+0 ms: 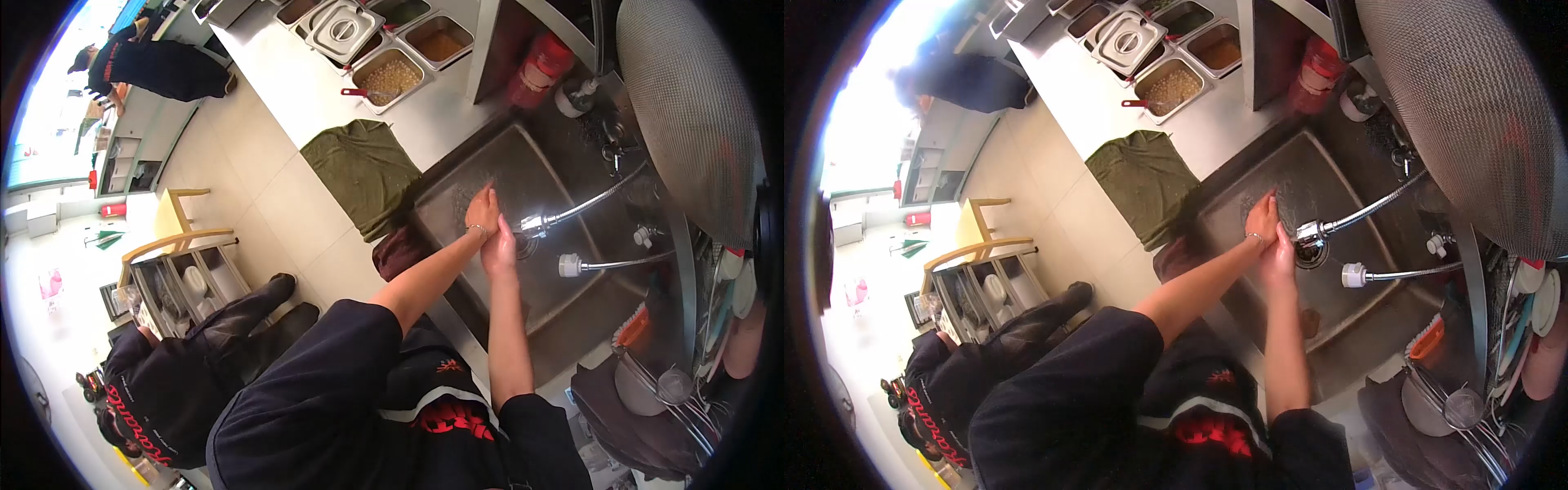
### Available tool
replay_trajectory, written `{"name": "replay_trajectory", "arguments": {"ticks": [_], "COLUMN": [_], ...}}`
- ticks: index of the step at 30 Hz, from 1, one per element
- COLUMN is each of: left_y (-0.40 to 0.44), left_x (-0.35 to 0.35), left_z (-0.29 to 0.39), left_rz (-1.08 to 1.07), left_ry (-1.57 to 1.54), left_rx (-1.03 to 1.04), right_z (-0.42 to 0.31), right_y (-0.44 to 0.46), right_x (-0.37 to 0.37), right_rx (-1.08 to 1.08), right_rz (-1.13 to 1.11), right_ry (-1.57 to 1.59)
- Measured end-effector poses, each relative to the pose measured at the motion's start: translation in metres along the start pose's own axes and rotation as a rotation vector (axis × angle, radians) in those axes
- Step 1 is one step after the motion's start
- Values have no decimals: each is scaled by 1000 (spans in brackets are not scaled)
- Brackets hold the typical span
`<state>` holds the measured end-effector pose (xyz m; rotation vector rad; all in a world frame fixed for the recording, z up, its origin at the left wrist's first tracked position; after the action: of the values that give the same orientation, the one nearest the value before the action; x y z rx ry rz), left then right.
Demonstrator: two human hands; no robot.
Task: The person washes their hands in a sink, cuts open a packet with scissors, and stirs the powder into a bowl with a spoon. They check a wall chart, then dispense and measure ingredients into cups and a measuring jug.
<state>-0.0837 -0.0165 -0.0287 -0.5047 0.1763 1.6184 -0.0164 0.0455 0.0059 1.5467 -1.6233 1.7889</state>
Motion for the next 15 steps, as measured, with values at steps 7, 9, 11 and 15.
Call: {"name": "replay_trajectory", "arguments": {"ticks": [7, 9, 11, 15], "left_y": [-25, -23, -26, -41], "left_x": [60, 50, 44, 4], "left_z": [-14, 2, 17, 52], "left_rz": [-126, -151, -189, -416], "left_ry": [-637, -529, -355, 85], "left_rx": [-222, -160, -46, -104], "right_z": [-145, -186, -235, -328], "right_y": [-49, -29, -18, -22], "right_x": [-53, -44, -66, -53], "right_rx": [-397, -611, -829, -1036], "right_rz": [661, 527, 810, 1443], "right_ry": [-777, -865, -879, -1454]}}
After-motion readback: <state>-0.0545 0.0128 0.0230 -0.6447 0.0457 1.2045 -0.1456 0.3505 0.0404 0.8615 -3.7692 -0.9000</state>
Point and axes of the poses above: each hand's wrist, its own y-axis towards the middle knuckle, its own x-axis out of the palm, z = x × y, the point moved 9 cm from there along y, towards the middle knuckle, and after that the axes turned 9 degrees about x, right-handed, at the moved point
